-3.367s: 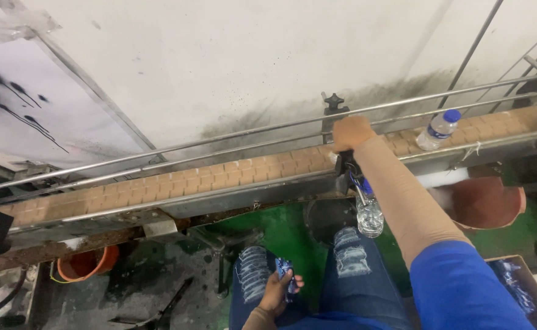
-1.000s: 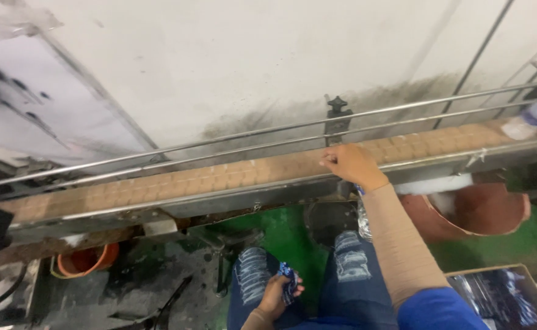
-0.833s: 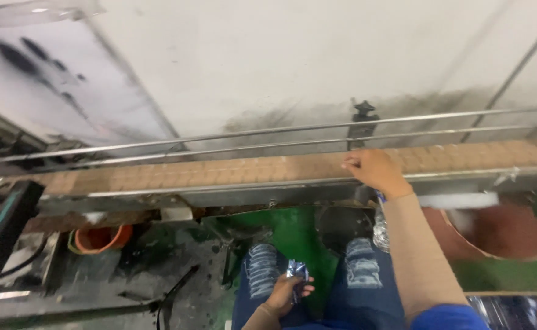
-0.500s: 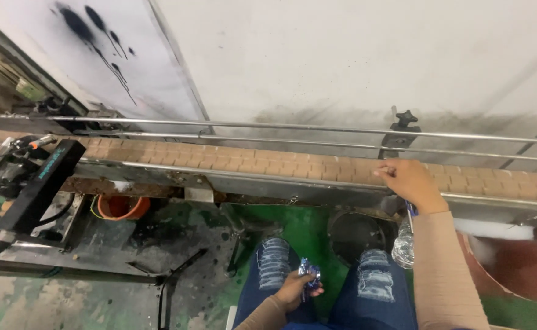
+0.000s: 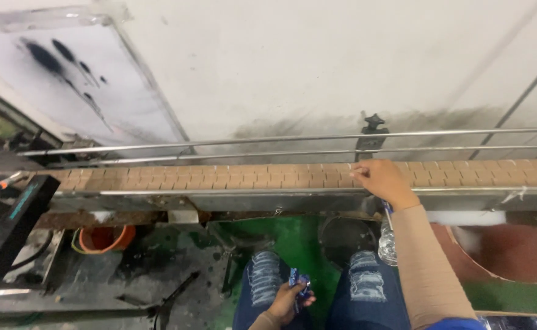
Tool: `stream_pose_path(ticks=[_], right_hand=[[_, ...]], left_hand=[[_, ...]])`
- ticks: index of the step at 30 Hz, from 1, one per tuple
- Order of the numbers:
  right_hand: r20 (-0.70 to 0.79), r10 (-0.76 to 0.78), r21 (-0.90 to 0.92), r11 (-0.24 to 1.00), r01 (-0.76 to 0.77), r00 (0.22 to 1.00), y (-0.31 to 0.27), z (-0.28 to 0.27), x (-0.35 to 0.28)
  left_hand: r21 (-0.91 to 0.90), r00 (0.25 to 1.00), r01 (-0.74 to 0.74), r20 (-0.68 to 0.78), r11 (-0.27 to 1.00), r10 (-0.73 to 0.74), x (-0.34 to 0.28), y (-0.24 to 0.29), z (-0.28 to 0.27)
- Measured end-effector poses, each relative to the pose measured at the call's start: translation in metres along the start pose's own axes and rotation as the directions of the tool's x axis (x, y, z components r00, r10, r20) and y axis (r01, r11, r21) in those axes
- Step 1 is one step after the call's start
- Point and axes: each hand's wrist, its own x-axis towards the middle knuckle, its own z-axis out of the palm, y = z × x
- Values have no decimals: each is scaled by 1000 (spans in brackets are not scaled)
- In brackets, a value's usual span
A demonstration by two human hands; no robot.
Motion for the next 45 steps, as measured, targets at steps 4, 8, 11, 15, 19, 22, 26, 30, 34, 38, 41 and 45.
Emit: stream_pose_path(ticks=[4,8,11,15,19,22,26,30,34,38,41,45], right_hand=[[-184,-118,69,989,133,976,15,12,-2],[-456,-99,600,700,387,885,-39,-18,-74],[-393,-214,880,193,433,894,-80,-40,-146],[-341,-771,936,-330,121,538,-99,-59,-219],[-441,-801,896,-374,238,404,-100,-65,-227],[-435,-691,867,-494,62,578,-97,-47,-233],[-74,-899,997,-51,65,433,-86,-38,-219],[198,-841,939,310,149,504,-58,3,-219],[204,-641,901,418,114,740,-11,69,-225],[132,-272,727,680,94,953,39,120,-219],[38,-16,709,705,-16,999,79,147,-223],[-178,252,778,628,-22,951,129,163,-226]], left_hand=[[51,998,60,-31,997,-58,-5,4,1],[105,994,-14,-103,994,25,22,-5,-11],[114,988,-2,-151,993,19,23,-7,-14],[873,935,-326,241,362,260,104,-43,-98],[94,996,-49,-70,994,56,2,2,4],[41,990,-51,-132,998,56,6,-2,-4],[69,992,-102,-69,992,107,16,-8,-19],[82,996,-75,-50,994,79,13,-7,-18],[156,992,-104,-50,982,113,9,-20,-7],[248,987,-163,42,955,157,-2,-15,46],[329,979,-183,143,926,142,10,-28,73],[251,984,-23,176,968,-22,12,-42,117]])
